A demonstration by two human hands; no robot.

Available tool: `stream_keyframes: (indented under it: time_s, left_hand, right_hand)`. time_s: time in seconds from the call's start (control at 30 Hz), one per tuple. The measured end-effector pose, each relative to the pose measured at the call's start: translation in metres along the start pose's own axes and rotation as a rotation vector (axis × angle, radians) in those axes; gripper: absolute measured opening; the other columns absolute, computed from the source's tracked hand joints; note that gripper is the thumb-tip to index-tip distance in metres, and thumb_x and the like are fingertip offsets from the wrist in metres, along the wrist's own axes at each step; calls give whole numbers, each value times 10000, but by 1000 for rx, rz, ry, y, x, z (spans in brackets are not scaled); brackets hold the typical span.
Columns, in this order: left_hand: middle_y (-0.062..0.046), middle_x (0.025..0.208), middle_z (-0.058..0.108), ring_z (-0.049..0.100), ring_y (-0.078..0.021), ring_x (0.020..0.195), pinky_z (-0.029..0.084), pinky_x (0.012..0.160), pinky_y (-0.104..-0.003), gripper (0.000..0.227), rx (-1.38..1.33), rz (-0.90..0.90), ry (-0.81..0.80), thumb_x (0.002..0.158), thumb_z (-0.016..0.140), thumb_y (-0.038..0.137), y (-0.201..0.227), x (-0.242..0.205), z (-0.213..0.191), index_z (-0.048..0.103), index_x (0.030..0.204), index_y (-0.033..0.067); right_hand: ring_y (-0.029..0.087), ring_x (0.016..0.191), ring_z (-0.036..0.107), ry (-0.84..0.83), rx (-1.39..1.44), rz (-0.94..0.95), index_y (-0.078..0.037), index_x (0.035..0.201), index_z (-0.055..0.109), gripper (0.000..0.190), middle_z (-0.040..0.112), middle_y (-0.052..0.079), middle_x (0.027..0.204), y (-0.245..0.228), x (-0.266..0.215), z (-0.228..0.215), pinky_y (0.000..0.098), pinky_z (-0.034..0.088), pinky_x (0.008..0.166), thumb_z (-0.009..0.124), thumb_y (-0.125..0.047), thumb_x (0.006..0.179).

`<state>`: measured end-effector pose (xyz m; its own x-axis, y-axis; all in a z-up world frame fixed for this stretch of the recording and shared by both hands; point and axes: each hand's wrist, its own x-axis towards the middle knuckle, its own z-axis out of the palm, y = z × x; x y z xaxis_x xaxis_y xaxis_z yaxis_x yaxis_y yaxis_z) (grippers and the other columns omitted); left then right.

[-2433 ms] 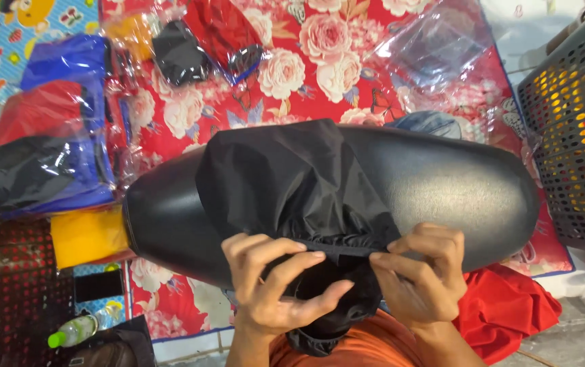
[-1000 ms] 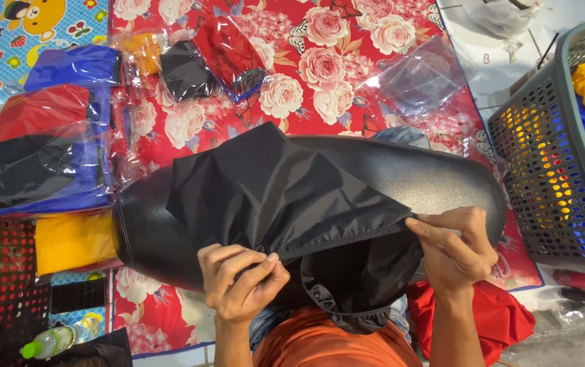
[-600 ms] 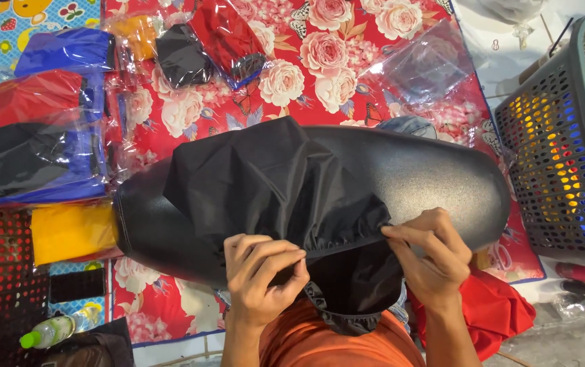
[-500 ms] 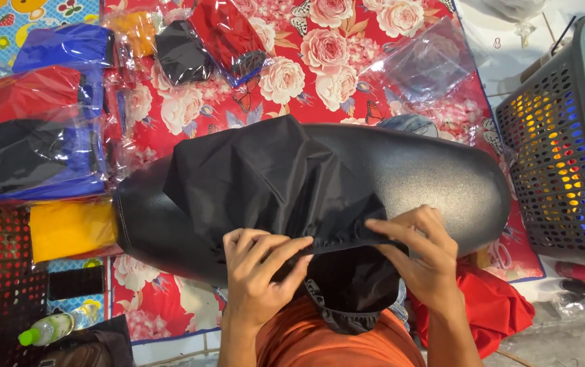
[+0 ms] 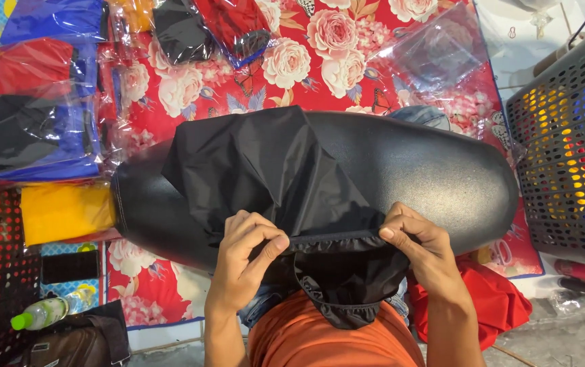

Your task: A person is carefully fitting a black elasticated protective cover onto a motorcycle seat while sitting on the floor.

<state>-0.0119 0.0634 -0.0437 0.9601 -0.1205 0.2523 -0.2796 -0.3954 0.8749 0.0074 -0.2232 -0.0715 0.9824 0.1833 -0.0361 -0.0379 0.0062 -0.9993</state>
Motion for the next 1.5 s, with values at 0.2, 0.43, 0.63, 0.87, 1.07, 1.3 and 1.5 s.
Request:
stream_keyframes:
  time_s: [0.2, 0.43, 0.63, 0.87, 1.07, 1.3, 1.5]
  left_hand:
    - [67, 827, 635, 493, -127, 780, 401, 835, -311, 125, 168, 186, 113, 758, 853, 103, 21, 4, 12, 789, 863, 125]
    - [-8, 858, 536, 482, -116, 654, 438, 568, -247, 381, 374, 425, 516, 687, 783, -170, 3, -8, 30, 788, 918, 133]
    - [10, 897, 473, 428, -140, 719, 410, 662, -284, 346, 383, 424, 413, 646, 759, 13, 19, -11, 42, 732, 930, 208]
    - [59, 950, 672, 594, -133, 842, 451, 827, -350, 304, 407, 426, 272, 710, 874, 32, 39, 8, 47, 758, 960, 158]
    - [-8, 877, 655, 617, -131, 720, 541, 660, -285, 231, 339, 537, 431, 725, 861, -87, 38, 14, 36, 747, 832, 82]
    - [-19, 856, 643, 609, -132, 693, 527, 629, -270, 244, 349, 517, 458, 699, 858, -122, 29, 12, 32, 742, 803, 66]
    - [-31, 838, 642, 593, -149, 660, 522, 605, -285, 257, 270, 511, 526, 666, 839, -146, 25, 10, 31, 732, 792, 52]
  right_hand:
    - [137, 794, 561, -17, -174, -83, 18, 915, 784, 98, 675, 73, 877, -27, -2, 17, 248, 424, 719, 725, 30, 839]
    - [192, 829, 657, 298, -626, -591, -10, 855, 688, 249, 708, 94, 928, -33, -9, 43, 304, 548, 792, 792, 145, 690]
    - [200, 772, 524, 541, -688, -858, -68, 751, 529, 349, 560, 77, 869, -8, -10, 45, 343, 497, 688, 765, 182, 693]
    - [169, 693, 588, 414, -553, -833, -44, 864, 548, 367, 606, 111, 879, 4, -15, 43, 284, 491, 610, 781, 165, 672]
    - [127, 724, 638, 256, -677, -525, 3, 882, 707, 199, 707, 80, 966, -39, -12, 41, 229, 508, 625, 809, 96, 739]
    - [300, 850, 564, 601, -815, -739, 49, 820, 701, 234, 649, 177, 908, -39, -14, 20, 421, 498, 813, 847, 179, 691]
    - [255, 718, 526, 541, -874, -837, -3, 812, 612, 264, 616, 100, 740, -6, -8, 10, 420, 466, 746, 813, 135, 713]
